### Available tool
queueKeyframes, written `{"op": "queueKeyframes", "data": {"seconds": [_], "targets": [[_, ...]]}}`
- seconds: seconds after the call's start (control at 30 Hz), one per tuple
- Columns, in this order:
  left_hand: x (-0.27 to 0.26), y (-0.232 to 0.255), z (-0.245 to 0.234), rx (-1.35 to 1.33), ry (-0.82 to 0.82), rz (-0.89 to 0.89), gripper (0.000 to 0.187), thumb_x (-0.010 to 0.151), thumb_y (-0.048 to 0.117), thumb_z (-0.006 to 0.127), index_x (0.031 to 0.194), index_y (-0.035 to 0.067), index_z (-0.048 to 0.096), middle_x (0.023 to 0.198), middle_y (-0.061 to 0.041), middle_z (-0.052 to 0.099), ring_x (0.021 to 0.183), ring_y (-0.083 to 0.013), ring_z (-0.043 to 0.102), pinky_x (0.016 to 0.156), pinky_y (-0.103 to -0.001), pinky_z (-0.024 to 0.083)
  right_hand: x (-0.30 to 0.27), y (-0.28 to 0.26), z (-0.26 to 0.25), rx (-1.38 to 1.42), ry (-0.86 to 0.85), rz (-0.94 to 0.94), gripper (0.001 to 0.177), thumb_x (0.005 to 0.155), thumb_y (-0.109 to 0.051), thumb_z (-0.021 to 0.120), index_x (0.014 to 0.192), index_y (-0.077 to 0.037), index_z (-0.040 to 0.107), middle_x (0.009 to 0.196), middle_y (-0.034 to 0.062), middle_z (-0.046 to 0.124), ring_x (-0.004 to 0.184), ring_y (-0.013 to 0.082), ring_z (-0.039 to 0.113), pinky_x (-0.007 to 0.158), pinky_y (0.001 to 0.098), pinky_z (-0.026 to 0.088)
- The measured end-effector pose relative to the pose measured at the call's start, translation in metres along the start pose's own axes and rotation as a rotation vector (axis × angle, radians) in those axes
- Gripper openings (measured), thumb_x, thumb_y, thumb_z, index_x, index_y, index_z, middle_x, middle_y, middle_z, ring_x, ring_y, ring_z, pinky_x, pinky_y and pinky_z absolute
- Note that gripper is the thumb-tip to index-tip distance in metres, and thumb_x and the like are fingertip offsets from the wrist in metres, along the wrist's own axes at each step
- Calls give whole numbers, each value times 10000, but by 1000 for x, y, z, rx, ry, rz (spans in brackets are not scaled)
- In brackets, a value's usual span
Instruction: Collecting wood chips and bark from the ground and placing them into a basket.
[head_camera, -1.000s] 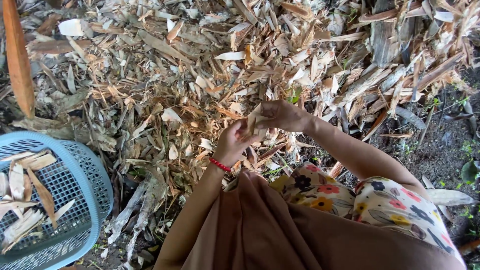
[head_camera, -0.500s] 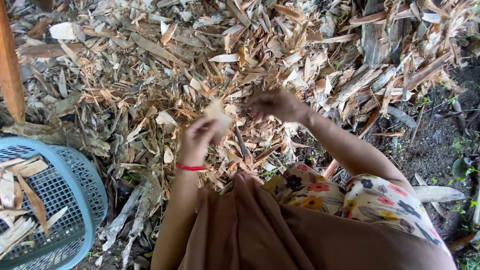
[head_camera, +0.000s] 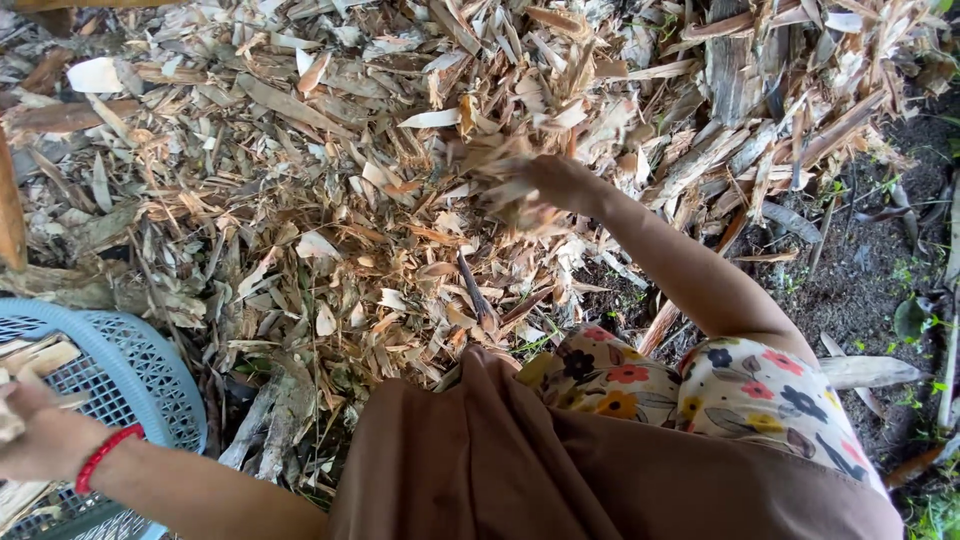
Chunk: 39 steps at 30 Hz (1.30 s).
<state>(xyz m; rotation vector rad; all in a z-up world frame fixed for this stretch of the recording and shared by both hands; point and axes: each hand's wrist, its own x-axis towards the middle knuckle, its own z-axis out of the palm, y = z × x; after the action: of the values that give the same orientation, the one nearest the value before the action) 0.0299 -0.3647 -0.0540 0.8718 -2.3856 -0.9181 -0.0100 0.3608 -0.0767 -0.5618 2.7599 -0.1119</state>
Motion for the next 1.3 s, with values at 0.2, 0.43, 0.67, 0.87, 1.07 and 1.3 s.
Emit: {"op": "queueKeyframes", "data": {"seconds": [0.2, 0.43, 0.67, 0.87, 1.07, 1.3], "targets": [[-26, 61, 25, -523, 52, 281, 350, 1008, -37, 756, 1308, -16, 576, 1290, -142, 624, 1166, -191, 569, 1048, -380, 517, 2, -14, -117, 638, 125, 338, 308, 1075, -94, 394, 1162, -93, 690, 1082, 142, 779, 797, 185, 739, 690, 238, 667], [-46, 104, 40, -680, -90, 178, 345, 1055, -172, 667, 1350, 6, 636, 1281, -128, 684, 1116, -156, 677, 891, -272, 580, -23, 29, -36, -90, -238, 431, 354, 989, -121, 655, 1287, -307, 693, 1215, 70, 689, 854, 155, 654, 679, 458, 589], [-100, 175, 66, -843, -351, 248, 253, 1133, -147, 638, 1319, 25, 640, 1174, -95, 714, 987, -116, 692, 867, -202, 598, -21, -12, -79, -176, 188, 121, 478, 740, -474, 850, 1139, -233, 743, 1118, 138, 627, 835, 241, 645, 513, 308, 573], [-193, 252, 99, -691, -630, 563, 122, 1045, 55, 680, 1166, 54, 694, 1048, -70, 764, 862, -116, 728, 721, -269, 639, -8, -69, -149, 308, 307, 42, 516, 971, -413, 786, 1074, 76, 660, 678, 181, 645, 485, 247, 548, 407, 281, 437], [-267, 279, 113, -795, -798, 669, 353, 984, 212, 725, 1233, -17, 625, 1079, -153, 733, 967, -182, 735, 821, -330, 650, 1, -139, -169, 1077, 126, 203, 443, 927, -435, 703, 1081, -20, 696, 763, 126, 750, 533, 112, 719, 457, 233, 590], [-267, 246, 117, -585, -1083, 309, 159, 1016, 204, 672, 1035, 46, 683, 871, -53, 754, 645, -88, 671, 514, -267, 526, 0, -127, -152, 1287, 29, 233, 600, 934, -611, 501, 1157, -71, 639, 821, 39, 754, 618, 90, 749, 529, 260, 656]]}}
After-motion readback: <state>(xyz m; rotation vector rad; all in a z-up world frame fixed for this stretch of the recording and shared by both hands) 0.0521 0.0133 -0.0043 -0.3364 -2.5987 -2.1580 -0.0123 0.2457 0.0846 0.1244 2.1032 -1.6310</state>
